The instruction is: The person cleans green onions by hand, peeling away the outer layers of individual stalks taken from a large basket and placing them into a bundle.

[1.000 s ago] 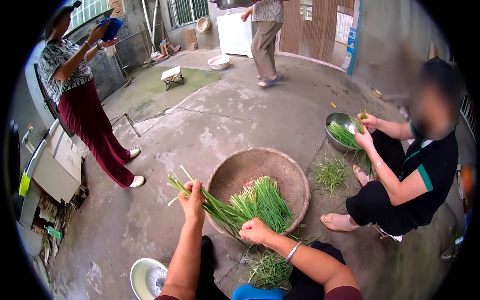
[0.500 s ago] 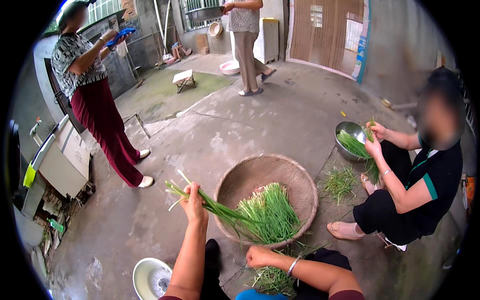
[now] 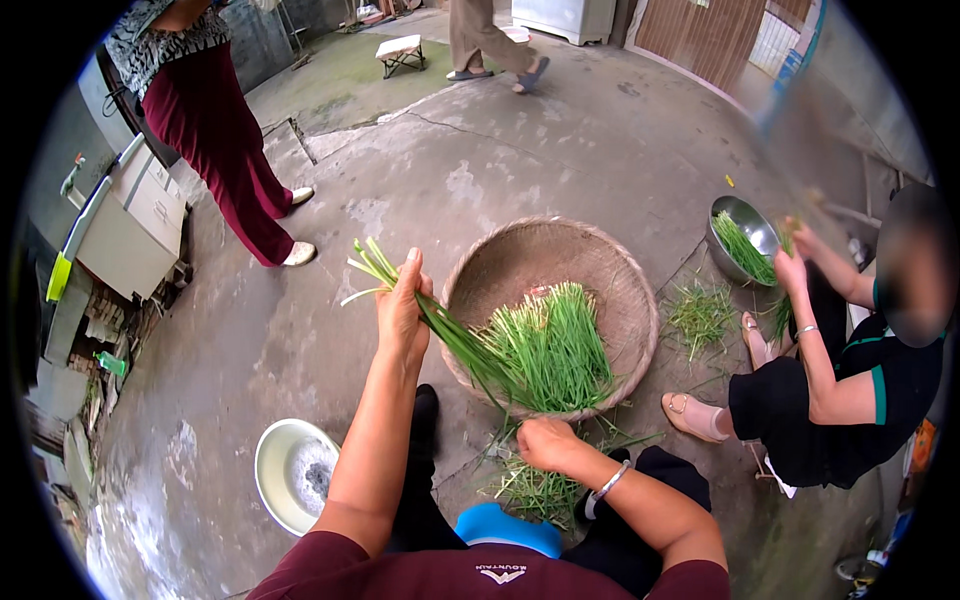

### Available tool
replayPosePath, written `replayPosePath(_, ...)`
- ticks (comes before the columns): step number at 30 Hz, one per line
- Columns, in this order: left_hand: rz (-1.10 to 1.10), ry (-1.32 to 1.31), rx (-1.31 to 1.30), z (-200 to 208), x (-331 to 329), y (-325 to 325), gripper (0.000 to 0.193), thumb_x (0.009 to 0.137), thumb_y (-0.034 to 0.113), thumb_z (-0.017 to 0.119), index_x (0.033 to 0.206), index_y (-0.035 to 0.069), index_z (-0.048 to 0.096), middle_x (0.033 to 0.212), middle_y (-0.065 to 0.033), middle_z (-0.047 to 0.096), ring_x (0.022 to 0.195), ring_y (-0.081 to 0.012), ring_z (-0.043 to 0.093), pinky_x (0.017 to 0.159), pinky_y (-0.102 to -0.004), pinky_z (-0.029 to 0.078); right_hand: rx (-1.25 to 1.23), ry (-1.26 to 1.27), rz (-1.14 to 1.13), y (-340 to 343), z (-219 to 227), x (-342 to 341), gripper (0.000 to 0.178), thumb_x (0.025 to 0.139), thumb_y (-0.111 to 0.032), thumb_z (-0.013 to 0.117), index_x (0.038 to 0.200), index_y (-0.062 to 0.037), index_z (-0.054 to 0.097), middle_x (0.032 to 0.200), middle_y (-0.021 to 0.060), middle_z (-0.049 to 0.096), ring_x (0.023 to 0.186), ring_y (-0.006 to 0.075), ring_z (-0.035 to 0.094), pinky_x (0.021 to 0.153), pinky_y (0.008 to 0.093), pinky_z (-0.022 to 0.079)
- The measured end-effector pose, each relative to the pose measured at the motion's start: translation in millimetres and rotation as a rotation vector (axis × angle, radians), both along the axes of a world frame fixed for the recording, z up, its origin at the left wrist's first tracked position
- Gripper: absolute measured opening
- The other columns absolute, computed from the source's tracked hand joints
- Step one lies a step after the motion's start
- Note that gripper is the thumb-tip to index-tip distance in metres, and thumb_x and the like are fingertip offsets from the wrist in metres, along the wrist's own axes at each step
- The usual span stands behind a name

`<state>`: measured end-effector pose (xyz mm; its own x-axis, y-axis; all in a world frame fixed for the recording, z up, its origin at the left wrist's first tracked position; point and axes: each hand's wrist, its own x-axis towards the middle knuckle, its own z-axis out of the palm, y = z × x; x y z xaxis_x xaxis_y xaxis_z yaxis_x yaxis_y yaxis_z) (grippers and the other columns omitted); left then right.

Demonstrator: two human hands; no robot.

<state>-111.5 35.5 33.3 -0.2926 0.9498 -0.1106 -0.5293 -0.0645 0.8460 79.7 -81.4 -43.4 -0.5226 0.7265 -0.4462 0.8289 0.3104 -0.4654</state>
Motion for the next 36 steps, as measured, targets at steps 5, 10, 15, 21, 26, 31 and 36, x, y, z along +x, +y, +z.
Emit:
replayPosePath(5,-0.071,0.003,-0.007,1.2,-0.8,0.6,0.032,0.077,0.028,0.054,0.055,0.012,0.035,0.051,-0.0013,0.039,0.045,-0.0103,0.036,0.041,-0.0226,0.028,0.001,0.005,-0.086,10.0,15.5,7.8,0.008,0.061,-0.015,0.055,0.060,-0.0079,0.058,0.063,0.0111,0.057,0.063,0.0269,0.056,0.058,0.0364,0.044)
replayPosePath(10,-0.134,0.162,-0.102,5.7,-8.4,-2.5,0.037,0.083,0.031,0.042,0.054,0.009,0.043,0.069,-0.0068,0.054,0.052,-0.0088,0.035,0.050,-0.0217,0.029,0.079,0.121,-0.188,20.6,0.8,19.6,0.013,0.063,-0.016,0.053,0.062,-0.0033,0.058,0.061,0.0138,0.055,0.059,0.0293,0.055,0.054,0.0380,0.043)
replayPosePath(15,-0.007,0.429,0.020,8.2,-12.8,-7.4,0.035,0.083,0.026,0.042,0.059,0.002,0.054,0.073,-0.0088,0.055,0.081,-0.0172,0.048,0.074,-0.0308,0.036,-0.140,0.124,-0.451,37.7,-42.4,39.3,0.010,0.063,-0.010,0.052,0.064,-0.0019,0.058,0.059,0.0147,0.056,0.056,0.0249,0.055,0.055,0.0329,0.044)
replayPosePath(21,-0.031,0.380,0.041,7.2,-11.0,-8.3,0.032,0.083,0.021,0.043,0.065,-0.002,0.057,0.075,-0.0113,0.058,0.076,-0.0165,0.051,0.071,-0.0284,0.038,-0.195,0.058,-0.728,74.3,-128.5,50.3,0.017,0.062,-0.003,0.052,0.077,-0.0032,0.058,0.066,0.0127,0.059,0.060,0.0201,0.058,0.058,0.0291,0.045)
replayPosePath(26,-0.085,0.358,-0.066,15.5,-4.0,-10.7,0.035,0.083,0.023,0.042,0.062,-0.001,0.057,0.060,-0.0062,0.054,0.050,-0.0092,0.045,0.050,-0.0216,0.035,-0.226,0.290,-0.838,88.7,-227.5,28.2,0.023,0.069,-0.004,0.050,0.092,-0.0018,0.055,0.074,0.0103,0.059,0.058,0.0133,0.056,0.050,0.0265,0.044)
replayPosePath(31,-0.097,0.399,-0.100,10.2,-3.4,-9.4,0.038,0.083,0.025,0.041,0.058,0.000,0.053,0.044,0.0017,0.038,0.039,-0.0047,0.029,0.038,-0.0199,0.020,-0.065,0.279,-0.741,92.4,-264.9,-8.1,0.023,0.069,-0.004,0.048,0.089,-0.0014,0.057,0.083,0.0122,0.059,0.077,0.0216,0.056,0.071,0.0298,0.043)
replayPosePath(36,-0.159,0.321,-0.136,15.2,-1.8,-11.9,0.037,0.082,0.024,0.041,0.054,0.002,0.049,0.046,-0.0012,0.043,0.036,-0.0041,0.027,0.035,-0.0194,0.019,-0.138,0.141,-0.667,100.2,-280.4,-5.4,0.028,0.064,-0.001,0.046,0.090,0.0000,0.056,0.088,0.0176,0.057,0.084,0.0259,0.055,0.075,0.0307,0.041)
